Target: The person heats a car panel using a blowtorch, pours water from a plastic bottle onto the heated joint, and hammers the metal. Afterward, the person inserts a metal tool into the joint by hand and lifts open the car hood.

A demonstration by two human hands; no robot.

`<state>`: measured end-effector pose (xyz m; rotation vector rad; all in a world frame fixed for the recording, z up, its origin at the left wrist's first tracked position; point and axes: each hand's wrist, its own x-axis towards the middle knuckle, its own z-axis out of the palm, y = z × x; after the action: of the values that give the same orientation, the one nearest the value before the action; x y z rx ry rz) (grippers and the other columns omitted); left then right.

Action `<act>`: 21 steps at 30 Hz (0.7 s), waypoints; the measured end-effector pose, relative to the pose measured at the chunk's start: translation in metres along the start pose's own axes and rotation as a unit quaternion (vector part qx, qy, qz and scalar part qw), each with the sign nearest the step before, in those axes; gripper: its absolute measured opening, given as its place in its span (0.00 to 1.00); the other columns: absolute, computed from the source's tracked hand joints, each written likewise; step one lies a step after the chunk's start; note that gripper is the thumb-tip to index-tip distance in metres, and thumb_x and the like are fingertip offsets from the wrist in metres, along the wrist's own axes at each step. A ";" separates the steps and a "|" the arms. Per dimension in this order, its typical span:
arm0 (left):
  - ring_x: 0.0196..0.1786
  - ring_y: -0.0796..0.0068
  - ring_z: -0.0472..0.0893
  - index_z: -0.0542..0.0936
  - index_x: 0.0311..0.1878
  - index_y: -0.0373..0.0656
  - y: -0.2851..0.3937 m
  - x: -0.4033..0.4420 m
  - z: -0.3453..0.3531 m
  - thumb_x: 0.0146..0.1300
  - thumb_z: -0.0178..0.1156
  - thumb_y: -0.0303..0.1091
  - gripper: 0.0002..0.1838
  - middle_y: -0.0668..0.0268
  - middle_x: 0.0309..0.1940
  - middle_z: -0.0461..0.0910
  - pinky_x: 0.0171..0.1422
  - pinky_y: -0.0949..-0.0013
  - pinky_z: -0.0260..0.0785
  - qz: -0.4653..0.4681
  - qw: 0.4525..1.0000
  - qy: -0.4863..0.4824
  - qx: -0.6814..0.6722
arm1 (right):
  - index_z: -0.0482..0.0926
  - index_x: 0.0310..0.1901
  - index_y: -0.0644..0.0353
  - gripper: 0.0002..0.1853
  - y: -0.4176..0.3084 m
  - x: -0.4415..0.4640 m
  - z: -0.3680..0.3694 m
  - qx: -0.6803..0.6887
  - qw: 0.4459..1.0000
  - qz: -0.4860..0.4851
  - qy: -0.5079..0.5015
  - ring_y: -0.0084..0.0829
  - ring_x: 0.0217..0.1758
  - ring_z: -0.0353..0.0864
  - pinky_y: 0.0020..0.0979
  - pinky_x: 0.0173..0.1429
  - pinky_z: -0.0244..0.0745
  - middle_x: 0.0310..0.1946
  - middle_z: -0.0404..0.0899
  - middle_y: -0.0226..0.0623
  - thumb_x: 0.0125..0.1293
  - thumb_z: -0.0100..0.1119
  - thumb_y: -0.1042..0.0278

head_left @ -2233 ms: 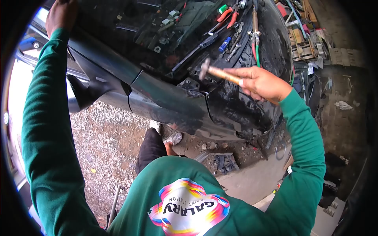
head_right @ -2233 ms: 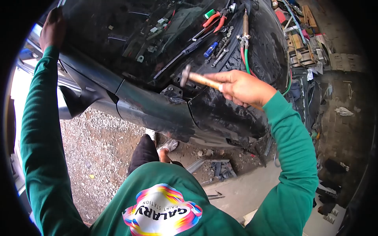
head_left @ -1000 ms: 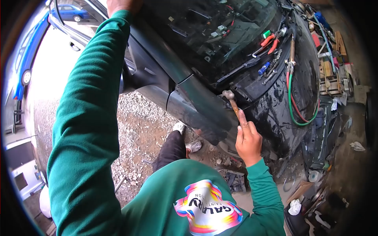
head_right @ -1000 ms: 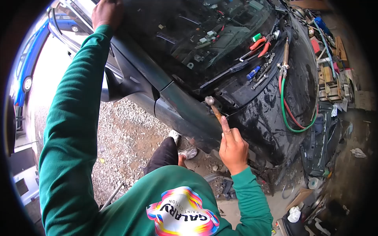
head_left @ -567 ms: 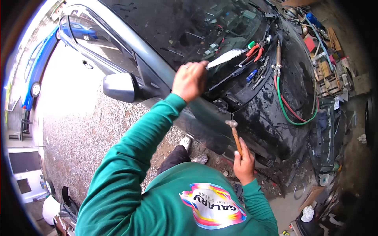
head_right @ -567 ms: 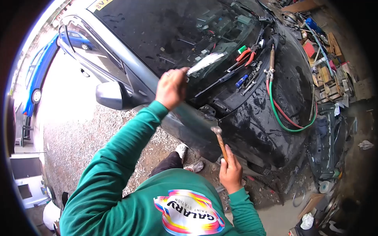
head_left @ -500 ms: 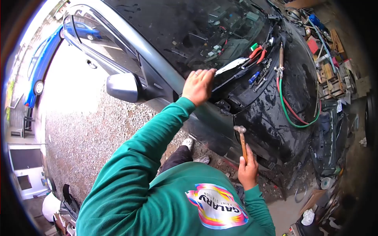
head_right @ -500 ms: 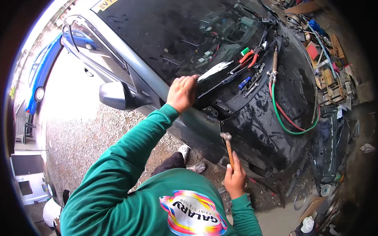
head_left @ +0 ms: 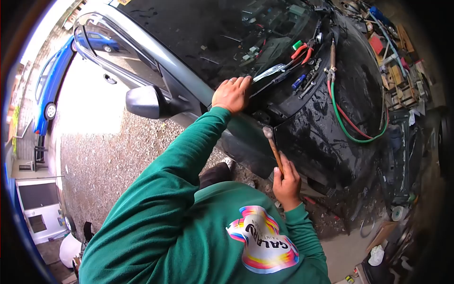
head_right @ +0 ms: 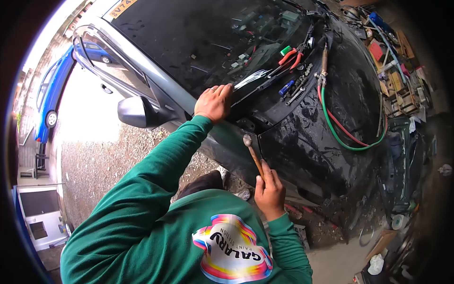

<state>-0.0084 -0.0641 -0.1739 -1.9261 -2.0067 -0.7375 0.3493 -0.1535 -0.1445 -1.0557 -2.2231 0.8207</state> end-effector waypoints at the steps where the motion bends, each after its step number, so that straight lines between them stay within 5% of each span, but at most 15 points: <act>1: 0.54 0.56 0.89 0.82 0.66 0.44 0.001 0.000 -0.002 0.73 0.64 0.33 0.20 0.61 0.50 0.89 0.61 0.54 0.80 0.003 1.000 -0.005 -0.002 | 0.80 0.78 0.62 0.28 -0.003 0.004 0.003 0.009 0.999 0.019 -0.034 0.60 0.53 0.92 0.49 0.56 0.87 0.56 0.89 0.55 0.78 0.63 0.75; 6: 0.56 0.55 0.89 0.82 0.68 0.44 0.005 0.002 -0.006 0.73 0.64 0.33 0.21 0.60 0.51 0.89 0.62 0.54 0.80 -0.016 0.999 -0.034 -0.006 | 0.81 0.79 0.55 0.29 -0.011 0.022 0.015 0.000 0.997 -0.074 -0.034 0.56 0.41 0.89 0.51 0.45 0.85 0.44 0.85 0.46 0.77 0.66 0.74; 19: 0.56 0.53 0.88 0.81 0.66 0.42 0.002 0.001 -0.004 0.73 0.63 0.31 0.19 0.59 0.50 0.88 0.61 0.51 0.80 -0.014 0.999 -0.021 -0.028 | 0.76 0.85 0.47 0.34 0.020 0.048 0.044 -0.091 0.993 -0.072 -0.022 0.53 0.39 0.87 0.52 0.42 0.83 0.41 0.79 0.42 0.79 0.66 0.71; 21: 0.56 0.58 0.88 0.83 0.69 0.43 0.001 0.002 -0.005 0.74 0.64 0.34 0.22 0.62 0.50 0.88 0.61 0.55 0.79 -0.016 0.999 -0.044 -0.008 | 0.74 0.86 0.43 0.37 0.010 0.048 0.040 -0.089 0.993 -0.067 -0.023 0.50 0.41 0.88 0.51 0.45 0.87 0.41 0.79 0.40 0.77 0.68 0.70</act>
<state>-0.0088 -0.0651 -0.1692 -1.9716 -2.0933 -0.6899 0.3007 -0.1210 -0.1683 -0.9644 -2.4132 0.6037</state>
